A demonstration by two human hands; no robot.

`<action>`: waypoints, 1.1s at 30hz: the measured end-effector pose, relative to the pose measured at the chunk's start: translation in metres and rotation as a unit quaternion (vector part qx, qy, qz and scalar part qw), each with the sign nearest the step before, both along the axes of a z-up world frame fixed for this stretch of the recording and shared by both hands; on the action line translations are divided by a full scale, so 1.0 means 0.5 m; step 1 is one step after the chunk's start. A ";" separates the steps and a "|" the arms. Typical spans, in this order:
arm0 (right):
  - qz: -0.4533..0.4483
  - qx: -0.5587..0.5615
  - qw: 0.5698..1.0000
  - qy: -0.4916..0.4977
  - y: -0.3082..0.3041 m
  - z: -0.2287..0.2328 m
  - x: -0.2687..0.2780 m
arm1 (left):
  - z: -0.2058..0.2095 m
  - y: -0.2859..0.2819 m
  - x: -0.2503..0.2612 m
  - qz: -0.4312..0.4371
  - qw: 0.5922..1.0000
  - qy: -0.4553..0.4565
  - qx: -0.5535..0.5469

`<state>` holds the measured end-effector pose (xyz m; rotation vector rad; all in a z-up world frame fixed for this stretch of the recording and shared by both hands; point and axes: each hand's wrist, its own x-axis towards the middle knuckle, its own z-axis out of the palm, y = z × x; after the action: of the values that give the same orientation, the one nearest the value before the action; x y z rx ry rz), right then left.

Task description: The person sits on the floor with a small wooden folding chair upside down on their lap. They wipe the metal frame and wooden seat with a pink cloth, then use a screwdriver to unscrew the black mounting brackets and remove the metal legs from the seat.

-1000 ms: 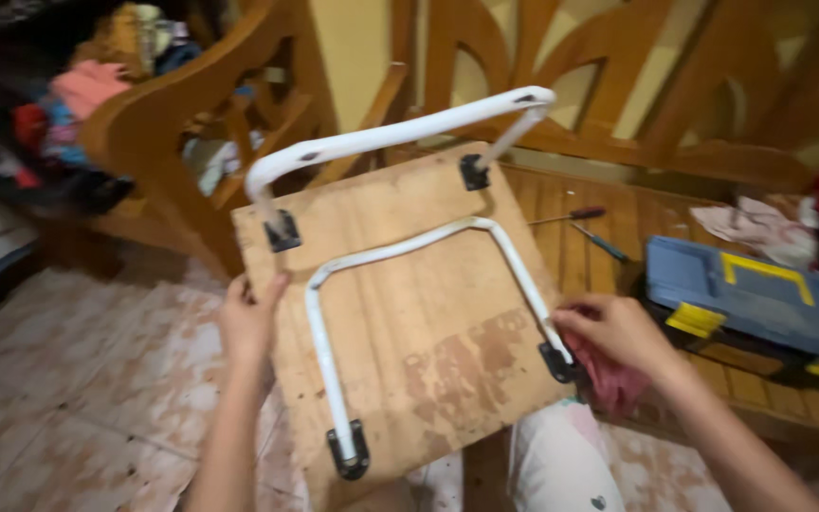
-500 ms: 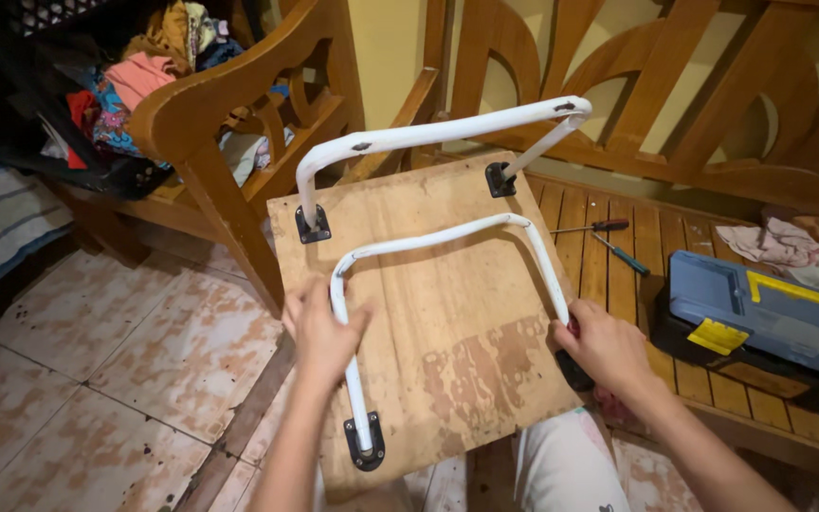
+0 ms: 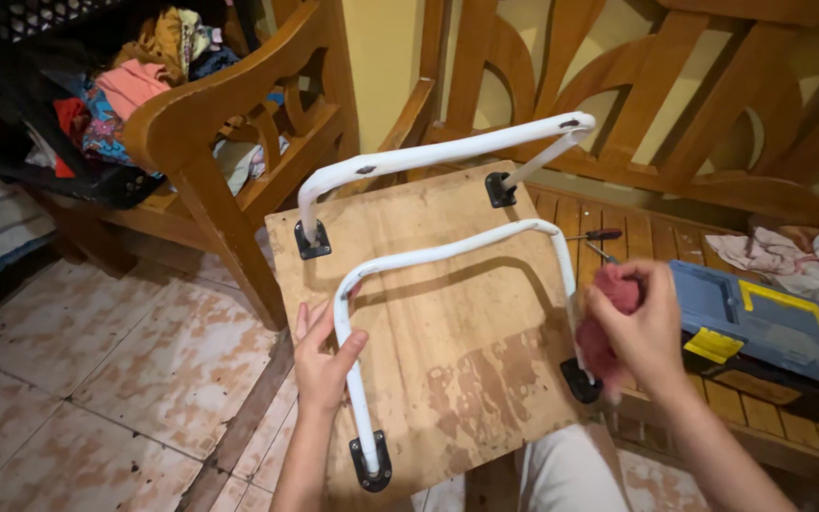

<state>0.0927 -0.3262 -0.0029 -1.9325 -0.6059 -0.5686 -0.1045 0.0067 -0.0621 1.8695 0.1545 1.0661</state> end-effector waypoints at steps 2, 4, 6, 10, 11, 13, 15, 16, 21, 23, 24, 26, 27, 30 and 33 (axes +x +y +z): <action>0.076 0.044 0.996 -0.022 0.049 0.045 -0.044 | -0.007 0.005 0.000 -0.016 1.000 -0.002 0.002; 0.155 0.049 0.985 -0.060 0.123 0.098 -0.089 | -0.013 0.010 0.002 -0.038 0.999 -0.002 -0.005; 0.150 -0.067 0.956 -0.244 0.217 0.143 -0.133 | -0.019 0.013 0.004 -0.029 0.999 -0.001 -0.015; 0.207 -0.128 0.949 -0.201 0.368 0.158 -0.220 | -0.026 0.009 0.007 -0.029 0.999 -0.002 -0.043; 0.189 -0.152 0.929 -0.280 0.383 0.159 -0.222 | -0.025 0.008 0.010 -0.023 0.999 -0.004 -0.044; 0.163 -0.119 0.942 -0.269 0.393 0.155 -0.218 | -0.023 0.013 0.009 -0.013 0.999 -0.009 -0.043; 0.141 -0.094 0.954 -0.247 0.395 0.148 -0.204 | -0.022 0.020 0.010 -0.022 0.998 0.004 -0.051; 0.132 -0.088 0.961 -0.227 0.392 0.141 -0.198 | -0.027 0.018 0.008 -0.028 0.998 0.012 -0.058; 0.209 -0.099 0.942 -0.245 0.424 0.107 -0.206 | -0.039 0.018 0.014 -0.012 0.996 -0.026 -0.081; 0.227 -0.086 0.941 -0.235 0.429 0.104 -0.204 | -0.038 0.020 0.012 -0.003 0.997 -0.033 -0.076; 0.213 -0.083 0.944 -0.237 0.424 0.104 -0.199 | -0.038 0.020 0.013 -0.008 0.998 -0.030 -0.060; 0.186 -0.076 0.949 -0.242 0.406 0.106 -0.184 | -0.038 0.018 0.012 -0.016 0.998 -0.024 -0.047; 0.181 -0.068 0.951 -0.242 0.404 0.103 -0.186 | -0.037 0.017 0.010 -0.019 0.998 -0.022 -0.049; 0.183 -0.045 0.951 -0.246 0.414 0.091 -0.189 | -0.030 0.020 0.015 -0.007 0.998 -0.040 -0.042; 0.216 -0.045 0.941 -0.255 0.445 0.070 -0.193 | -0.025 0.023 0.014 0.013 0.997 -0.048 -0.055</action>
<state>-0.0040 -0.1035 0.0320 -1.6546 -1.3673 -0.7671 -0.0976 0.0181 -0.0744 1.7174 0.1773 1.1403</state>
